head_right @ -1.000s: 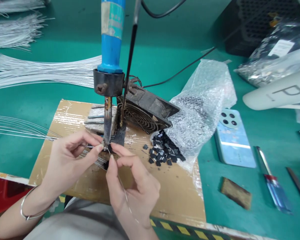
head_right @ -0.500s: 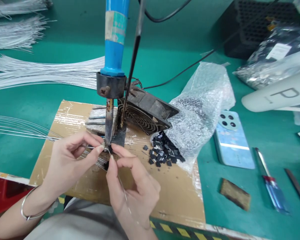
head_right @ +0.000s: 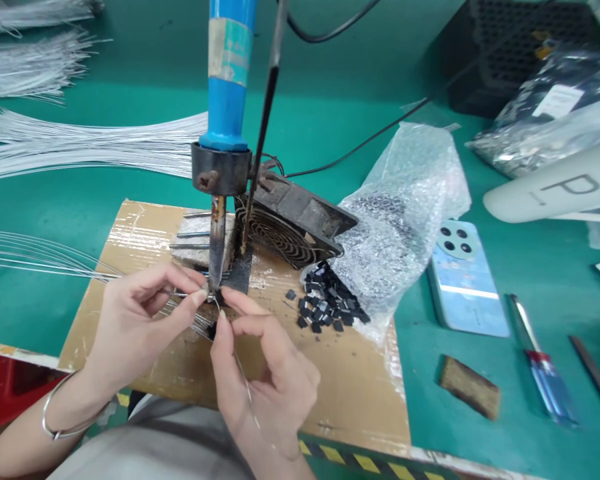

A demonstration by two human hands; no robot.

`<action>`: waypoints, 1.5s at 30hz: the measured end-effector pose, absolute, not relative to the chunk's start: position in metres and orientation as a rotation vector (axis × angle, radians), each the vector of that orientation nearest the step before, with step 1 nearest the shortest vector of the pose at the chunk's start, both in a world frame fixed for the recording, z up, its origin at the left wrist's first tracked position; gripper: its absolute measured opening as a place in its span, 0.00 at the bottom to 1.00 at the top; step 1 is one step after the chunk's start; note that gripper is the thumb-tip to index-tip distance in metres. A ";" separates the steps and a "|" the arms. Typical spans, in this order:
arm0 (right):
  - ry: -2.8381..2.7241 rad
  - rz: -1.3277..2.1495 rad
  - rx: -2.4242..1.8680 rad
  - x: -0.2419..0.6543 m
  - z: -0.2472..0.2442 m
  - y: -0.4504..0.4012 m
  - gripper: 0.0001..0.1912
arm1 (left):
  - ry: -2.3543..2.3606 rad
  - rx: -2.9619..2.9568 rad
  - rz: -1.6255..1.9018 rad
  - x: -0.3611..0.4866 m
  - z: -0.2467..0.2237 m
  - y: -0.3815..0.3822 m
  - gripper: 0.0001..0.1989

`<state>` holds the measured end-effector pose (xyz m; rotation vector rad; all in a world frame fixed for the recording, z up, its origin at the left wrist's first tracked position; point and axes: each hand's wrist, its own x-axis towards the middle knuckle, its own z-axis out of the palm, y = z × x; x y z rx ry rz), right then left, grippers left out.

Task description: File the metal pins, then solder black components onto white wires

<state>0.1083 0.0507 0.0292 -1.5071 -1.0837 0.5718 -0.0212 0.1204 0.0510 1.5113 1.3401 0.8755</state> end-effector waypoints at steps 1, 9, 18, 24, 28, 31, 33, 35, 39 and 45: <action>-1.083 0.572 -1.505 0.108 0.029 0.051 0.06 | 1.341 1.509 0.873 -0.021 0.051 0.121 0.07; -1.115 0.518 -1.489 0.108 0.025 0.052 0.05 | 1.348 1.521 0.861 -0.021 0.052 0.120 0.07; -1.164 0.494 -1.467 0.110 0.023 0.051 0.04 | 1.347 1.534 0.878 -0.021 0.052 0.118 0.07; -1.170 0.482 -1.479 0.110 0.021 0.049 0.05 | 1.344 1.541 0.883 -0.021 0.052 0.118 0.08; -1.165 0.479 -1.474 0.108 0.022 0.049 0.05 | 1.341 1.550 0.881 -0.021 0.051 0.118 0.08; -1.116 0.486 -1.494 0.106 0.022 0.050 0.05 | 1.346 1.559 0.874 -0.021 0.051 0.118 0.07; -1.129 0.479 -1.486 0.106 0.022 0.050 0.05 | 1.349 1.565 0.873 -0.021 0.051 0.118 0.07; -1.168 0.468 -1.471 0.107 0.020 0.049 0.05 | 1.354 1.571 0.879 -0.021 0.051 0.117 0.07; -1.179 0.455 -1.489 0.108 0.017 0.046 0.05 | 1.364 1.595 0.889 -0.021 0.051 0.116 0.07; -1.219 0.409 -1.507 0.108 0.016 0.046 0.07 | 1.375 1.613 0.883 -0.020 0.050 0.116 0.08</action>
